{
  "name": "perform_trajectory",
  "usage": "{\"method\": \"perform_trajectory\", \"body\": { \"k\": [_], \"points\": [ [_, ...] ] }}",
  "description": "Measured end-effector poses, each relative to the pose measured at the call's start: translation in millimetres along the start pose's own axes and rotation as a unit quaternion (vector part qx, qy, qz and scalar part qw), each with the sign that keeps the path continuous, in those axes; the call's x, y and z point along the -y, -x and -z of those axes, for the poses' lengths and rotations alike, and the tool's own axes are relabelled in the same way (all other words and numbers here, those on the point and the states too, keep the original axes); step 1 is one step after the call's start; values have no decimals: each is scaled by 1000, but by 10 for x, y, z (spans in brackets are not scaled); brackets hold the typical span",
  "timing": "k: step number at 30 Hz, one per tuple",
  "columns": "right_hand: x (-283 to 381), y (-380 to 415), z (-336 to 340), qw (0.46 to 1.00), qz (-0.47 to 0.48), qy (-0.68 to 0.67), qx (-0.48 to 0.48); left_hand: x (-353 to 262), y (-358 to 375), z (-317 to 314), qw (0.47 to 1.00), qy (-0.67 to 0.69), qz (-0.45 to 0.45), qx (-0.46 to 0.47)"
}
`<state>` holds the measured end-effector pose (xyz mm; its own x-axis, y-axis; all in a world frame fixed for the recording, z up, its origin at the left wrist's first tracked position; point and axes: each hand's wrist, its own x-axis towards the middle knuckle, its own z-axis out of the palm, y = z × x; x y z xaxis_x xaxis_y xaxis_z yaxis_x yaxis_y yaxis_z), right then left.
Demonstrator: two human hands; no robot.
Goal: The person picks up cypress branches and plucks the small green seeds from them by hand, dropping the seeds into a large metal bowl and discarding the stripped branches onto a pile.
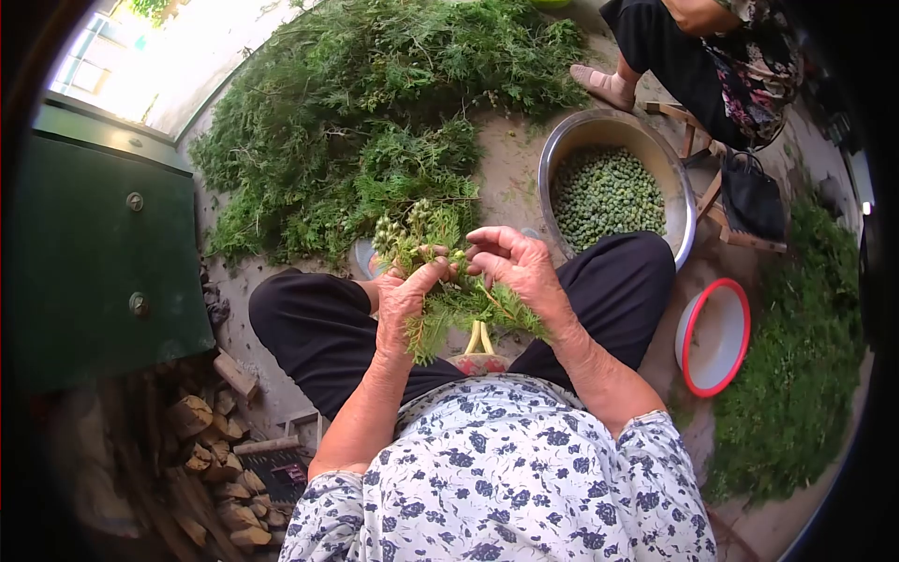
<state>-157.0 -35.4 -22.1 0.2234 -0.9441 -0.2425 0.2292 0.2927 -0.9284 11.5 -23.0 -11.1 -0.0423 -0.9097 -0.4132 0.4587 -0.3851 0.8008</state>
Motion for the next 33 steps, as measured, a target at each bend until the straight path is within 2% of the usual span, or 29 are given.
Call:
{"method": "perform_trajectory", "body": {
  "k": [4, 6, 7, 10, 12, 13, 14, 15, 16, 18, 20, 22, 23, 24, 25, 26, 27, 28, 33],
  "points": [
    [-53, -7, -92, 999, 22, 1, 30, -20, 17, 9, 1000, -12, 8, -2],
    [-69, -3, -124, 996, 31, -66, 45, -12, 32, -17, 997, -74, 18, 0],
    [-68, 3, -122, 996, 30, -66, 45, -12, 46, -56, 999, -41, 31, 0],
    [-54, 15, -96, 997, 65, 13, 31, -8, 26, -38, 995, -101, 20, 4],
    [-46, 18, -50, 987, 99, 126, 24, 8, 28, -29, 996, -85, 30, 19],
    [-23, 23, -42, 987, 98, 125, 25, 13, 29, -28, 996, -68, 39, 35],
    [14, 33, -37, 1000, -11, 7, 5, 3, 40, -46, 996, -69, 39, 35],
    [35, 38, -27, 987, -119, -111, -14, -19, 60, -83, 995, -77, 37, 46],
    [18, 28, -5, 987, -119, -111, -14, -38, 75, -115, 994, -86, 34, 57],
    [-31, -23, 31, 971, -45, -235, -2, -59, 85, -151, 994, -94, 28, 51],
    [32, -52, 60, 965, -63, -254, -28, -45, 92, -150, 993, -103, 26, 45],
    [42, -77, 131, 970, -31, -237, 53, 0, 63, -95, 986, -152, 28, 57],
    [82, -70, 132, 993, -41, -106, 38, 26, 56, -83, 986, -152, 28, 58],
    [131, -59, 86, 993, -40, -106, 37, 51, 47, -70, 982, -169, 12, 79],
    [168, -53, 21, 997, 37, 53, 33, 77, 34, -54, 977, -186, -4, 100],
    [188, -45, -29, 971, 112, 211, 28, 111, 20, -32, 977, -187, -4, 100],
    [193, -34, -55, 958, 128, 255, 32, 150, 5, -4, 971, -208, -27, 115],
    [188, -23, -65, 958, 128, 255, 32, 183, -8, 23, 964, -228, -51, 129],
    [84, -7, -81, 961, 114, 252, -10, 183, -22, 42, 951, -270, -60, 141]
  ]
}}
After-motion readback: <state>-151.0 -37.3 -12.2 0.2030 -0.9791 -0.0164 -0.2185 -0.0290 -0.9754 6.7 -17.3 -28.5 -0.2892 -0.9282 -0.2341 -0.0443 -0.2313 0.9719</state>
